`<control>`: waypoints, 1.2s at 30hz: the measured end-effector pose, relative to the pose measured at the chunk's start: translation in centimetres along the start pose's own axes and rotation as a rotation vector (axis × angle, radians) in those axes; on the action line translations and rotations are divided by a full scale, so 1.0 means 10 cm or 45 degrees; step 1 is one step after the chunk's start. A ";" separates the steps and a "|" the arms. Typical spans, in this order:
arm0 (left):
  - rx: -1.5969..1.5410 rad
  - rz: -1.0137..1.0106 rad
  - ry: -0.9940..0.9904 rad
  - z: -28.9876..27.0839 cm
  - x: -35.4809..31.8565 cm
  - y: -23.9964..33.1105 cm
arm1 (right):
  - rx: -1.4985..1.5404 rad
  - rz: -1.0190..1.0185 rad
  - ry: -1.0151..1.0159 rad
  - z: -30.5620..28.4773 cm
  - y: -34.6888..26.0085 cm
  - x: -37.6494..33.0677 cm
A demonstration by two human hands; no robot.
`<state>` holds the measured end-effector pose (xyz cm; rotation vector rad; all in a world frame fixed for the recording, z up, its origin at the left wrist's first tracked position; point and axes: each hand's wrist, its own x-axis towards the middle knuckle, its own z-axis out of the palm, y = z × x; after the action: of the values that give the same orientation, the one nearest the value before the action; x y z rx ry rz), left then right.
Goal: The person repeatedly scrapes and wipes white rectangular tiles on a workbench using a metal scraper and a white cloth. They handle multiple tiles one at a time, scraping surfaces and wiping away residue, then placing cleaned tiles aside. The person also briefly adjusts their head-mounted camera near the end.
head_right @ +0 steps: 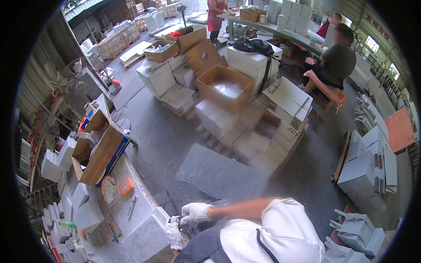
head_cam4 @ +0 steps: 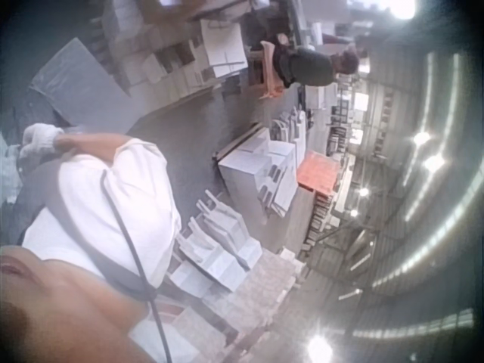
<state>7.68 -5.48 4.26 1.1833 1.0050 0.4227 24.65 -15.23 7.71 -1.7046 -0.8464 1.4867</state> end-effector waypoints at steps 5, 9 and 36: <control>-0.126 0.010 0.000 -0.02 0.05 -0.08 | 0.107 -0.107 -0.033 0.01 0.05 0.05; -0.285 0.018 -0.011 -0.01 0.09 -0.09 | 0.312 -0.045 -0.098 -0.01 0.08 0.03; 0.351 0.113 0.067 -0.14 0.30 -0.27 | 0.023 -0.220 0.161 0.02 0.31 0.16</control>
<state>7.57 -3.45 0.48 1.4747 1.0827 0.3955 24.70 -15.48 4.21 -1.6489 -0.8863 1.2548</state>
